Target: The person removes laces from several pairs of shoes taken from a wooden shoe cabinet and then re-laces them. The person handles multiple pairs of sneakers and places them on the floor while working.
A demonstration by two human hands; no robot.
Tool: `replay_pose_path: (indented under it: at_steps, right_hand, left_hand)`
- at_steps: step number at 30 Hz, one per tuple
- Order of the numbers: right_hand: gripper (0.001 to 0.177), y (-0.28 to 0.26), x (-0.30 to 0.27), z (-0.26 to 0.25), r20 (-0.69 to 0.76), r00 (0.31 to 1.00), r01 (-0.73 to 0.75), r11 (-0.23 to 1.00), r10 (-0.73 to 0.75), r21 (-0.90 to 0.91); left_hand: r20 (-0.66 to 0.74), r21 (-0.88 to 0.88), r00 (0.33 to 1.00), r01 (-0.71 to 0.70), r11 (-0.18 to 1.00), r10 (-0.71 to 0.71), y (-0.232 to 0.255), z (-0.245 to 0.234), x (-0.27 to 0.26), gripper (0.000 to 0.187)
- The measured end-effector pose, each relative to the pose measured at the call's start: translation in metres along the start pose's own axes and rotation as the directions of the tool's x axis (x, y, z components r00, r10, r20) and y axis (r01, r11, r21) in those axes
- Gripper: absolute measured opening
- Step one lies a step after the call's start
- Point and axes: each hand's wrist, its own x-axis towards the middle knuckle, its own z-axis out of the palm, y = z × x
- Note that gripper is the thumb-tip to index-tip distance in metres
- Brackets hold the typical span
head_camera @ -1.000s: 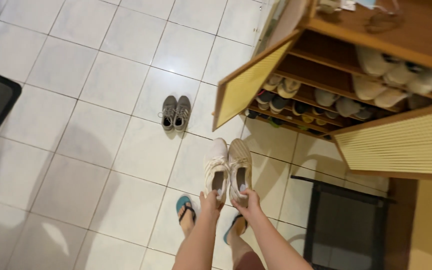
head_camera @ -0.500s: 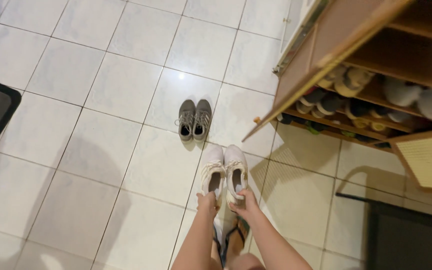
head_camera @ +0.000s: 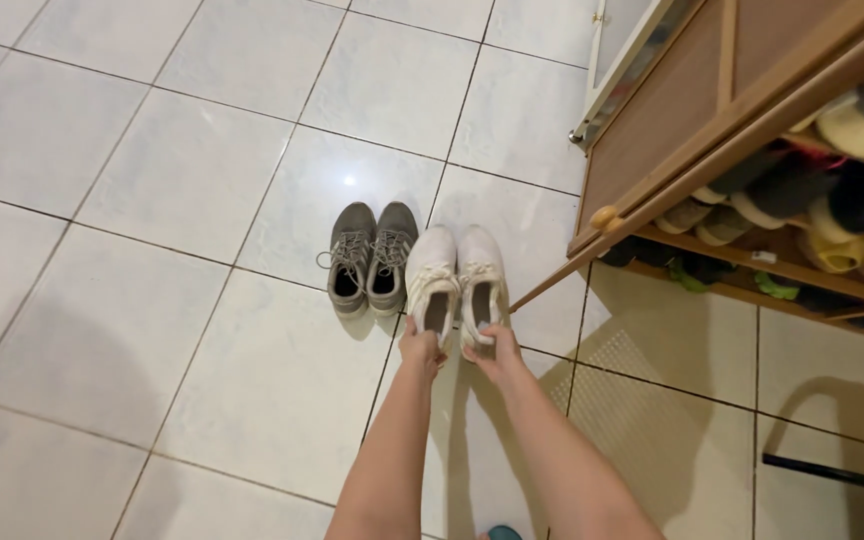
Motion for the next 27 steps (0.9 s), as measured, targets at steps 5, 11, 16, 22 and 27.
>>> replay_pose_path:
  at_steps: [5, 11, 16, 22, 27]
  right_hand:
    - [0.044, -0.007, 0.030, 0.010, -0.083, 0.992, 0.086, 0.984, -0.099, -0.154]
    - [0.054, -0.012, 0.020, 0.014, 0.007, 0.993, 0.107, 0.836, -0.122, -0.538]
    - [0.021, -0.013, -0.043, -0.007, -0.033, 0.999, -0.053, 0.866, 0.042, -0.498]
    - [0.025, -0.059, -0.178, -0.037, -0.205, 0.972, -0.182, 0.920, 0.115, -0.348]
    - [0.024, -0.115, -0.299, -0.041, -0.198, 0.980, -0.006, 0.978, -0.036, -0.208]
  left_hand:
    - [0.065, 0.090, 0.966, -0.255, 0.963, 0.250, -0.026, 0.015, 0.064, 0.084]
    - [-0.016, 0.121, 0.916, -0.395, 0.910, 0.400, -0.051, 0.043, 0.052, 0.083]
    - [0.106, 0.028, 0.985, -0.138, 0.990, 0.134, -0.053, 0.074, -0.053, 0.063]
    - [0.193, 0.147, 0.981, -0.017, 0.989, -0.012, -0.063, 0.097, -0.193, 0.054]
    - [0.336, 0.168, 0.941, -0.026, 0.985, -0.032, -0.056, 0.113, -0.318, 0.051]
